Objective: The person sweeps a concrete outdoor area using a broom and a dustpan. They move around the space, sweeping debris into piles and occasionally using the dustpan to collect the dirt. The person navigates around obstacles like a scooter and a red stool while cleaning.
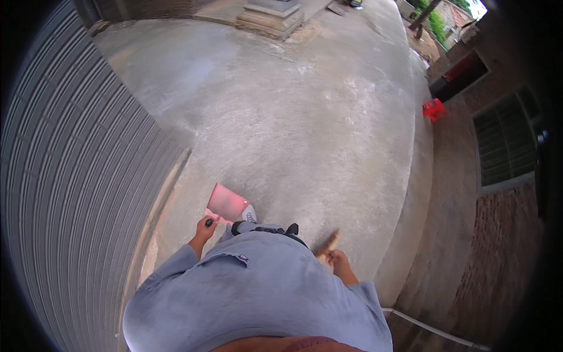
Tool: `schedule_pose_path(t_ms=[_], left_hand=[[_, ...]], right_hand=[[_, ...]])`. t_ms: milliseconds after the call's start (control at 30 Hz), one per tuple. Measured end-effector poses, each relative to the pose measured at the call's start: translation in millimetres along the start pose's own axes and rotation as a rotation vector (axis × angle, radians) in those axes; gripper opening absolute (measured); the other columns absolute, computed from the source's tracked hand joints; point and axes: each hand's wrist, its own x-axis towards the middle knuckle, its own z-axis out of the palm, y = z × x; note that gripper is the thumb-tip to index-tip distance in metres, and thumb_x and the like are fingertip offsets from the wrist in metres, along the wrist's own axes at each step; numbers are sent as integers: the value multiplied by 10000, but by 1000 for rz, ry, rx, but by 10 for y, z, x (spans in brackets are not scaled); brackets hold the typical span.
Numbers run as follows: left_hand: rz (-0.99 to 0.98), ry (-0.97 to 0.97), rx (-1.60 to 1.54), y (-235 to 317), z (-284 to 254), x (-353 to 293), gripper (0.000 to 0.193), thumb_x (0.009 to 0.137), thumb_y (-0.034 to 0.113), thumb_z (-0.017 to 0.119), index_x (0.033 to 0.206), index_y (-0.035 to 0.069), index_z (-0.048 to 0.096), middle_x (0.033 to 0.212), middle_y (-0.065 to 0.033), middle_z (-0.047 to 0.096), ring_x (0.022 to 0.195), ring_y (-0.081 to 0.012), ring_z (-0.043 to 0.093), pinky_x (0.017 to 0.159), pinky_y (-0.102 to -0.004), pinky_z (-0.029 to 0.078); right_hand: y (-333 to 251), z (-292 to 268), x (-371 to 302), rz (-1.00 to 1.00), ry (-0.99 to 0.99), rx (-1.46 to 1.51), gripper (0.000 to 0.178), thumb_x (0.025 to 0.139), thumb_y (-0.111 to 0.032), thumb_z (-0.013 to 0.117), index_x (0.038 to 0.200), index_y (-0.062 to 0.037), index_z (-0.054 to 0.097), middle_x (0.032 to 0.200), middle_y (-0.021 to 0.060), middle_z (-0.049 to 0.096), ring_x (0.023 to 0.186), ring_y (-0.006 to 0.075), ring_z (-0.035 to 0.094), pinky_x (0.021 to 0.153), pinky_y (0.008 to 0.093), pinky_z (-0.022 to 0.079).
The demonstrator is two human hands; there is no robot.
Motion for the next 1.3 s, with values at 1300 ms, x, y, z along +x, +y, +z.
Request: schedule_pose_path(t_ms=[1300], left_hand=[[-653,384,222,2294,732,1372,53,736,84,622,766,50,595,607,-54,578,482,-141,548,421,-268,456]], right_hand=[[-4767,-250,908,-259,-153,65,77,779,-15,521,712,4,487,543,88,451,414,148,432,325,259,337]])
